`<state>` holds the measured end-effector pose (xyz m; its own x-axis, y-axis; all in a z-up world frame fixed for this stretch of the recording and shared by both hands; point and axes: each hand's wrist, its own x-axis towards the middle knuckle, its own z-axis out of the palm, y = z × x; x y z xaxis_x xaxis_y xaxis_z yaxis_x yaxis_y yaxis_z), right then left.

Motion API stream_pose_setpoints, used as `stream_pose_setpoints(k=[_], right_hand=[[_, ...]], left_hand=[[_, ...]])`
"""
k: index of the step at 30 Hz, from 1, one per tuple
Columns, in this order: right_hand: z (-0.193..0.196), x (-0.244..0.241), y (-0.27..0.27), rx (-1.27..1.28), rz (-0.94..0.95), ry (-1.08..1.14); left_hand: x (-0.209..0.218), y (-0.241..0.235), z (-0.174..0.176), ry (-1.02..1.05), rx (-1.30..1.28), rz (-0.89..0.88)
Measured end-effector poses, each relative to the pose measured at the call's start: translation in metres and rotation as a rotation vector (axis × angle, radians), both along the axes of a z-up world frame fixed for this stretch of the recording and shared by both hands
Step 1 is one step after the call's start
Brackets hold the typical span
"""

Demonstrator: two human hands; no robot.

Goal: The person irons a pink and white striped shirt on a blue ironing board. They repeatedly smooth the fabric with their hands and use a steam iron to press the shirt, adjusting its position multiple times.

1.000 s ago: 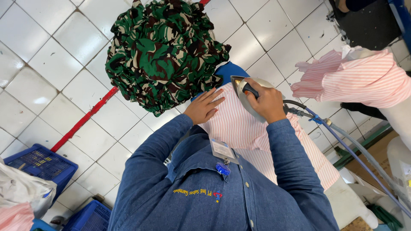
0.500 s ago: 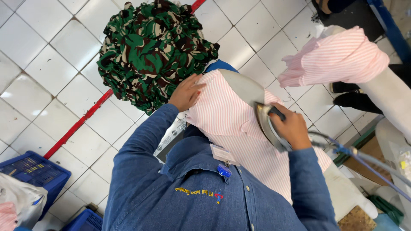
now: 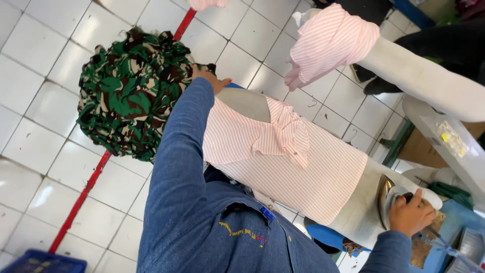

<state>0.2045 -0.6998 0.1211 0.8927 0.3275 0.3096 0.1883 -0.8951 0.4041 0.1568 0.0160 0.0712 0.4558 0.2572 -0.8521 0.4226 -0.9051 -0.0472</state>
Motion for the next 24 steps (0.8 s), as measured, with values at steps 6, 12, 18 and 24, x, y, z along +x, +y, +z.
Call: stream_pose_setpoints(k=[6,12,18,24], right_hand=[[-0.087,-0.095,0.085,0.612,-0.301,-0.033],[-0.059,-0.126,0.184,1.014,-0.485,0.385],[0.024,-0.021,0.121,0.566,-0.090,0.330],[-0.001,0.004,0.044,0.096,-0.415,0.579]], left_hand=[[0.005,0.026,-0.049,-0.091,0.218,-0.736],[-0.082,0.060,-0.021,0.122,0.455,-0.372],[-0.194,0.013,-0.045,0.098,0.231,0.105],[-0.267,-0.109,-0.055,-0.270,0.151,0.191]])
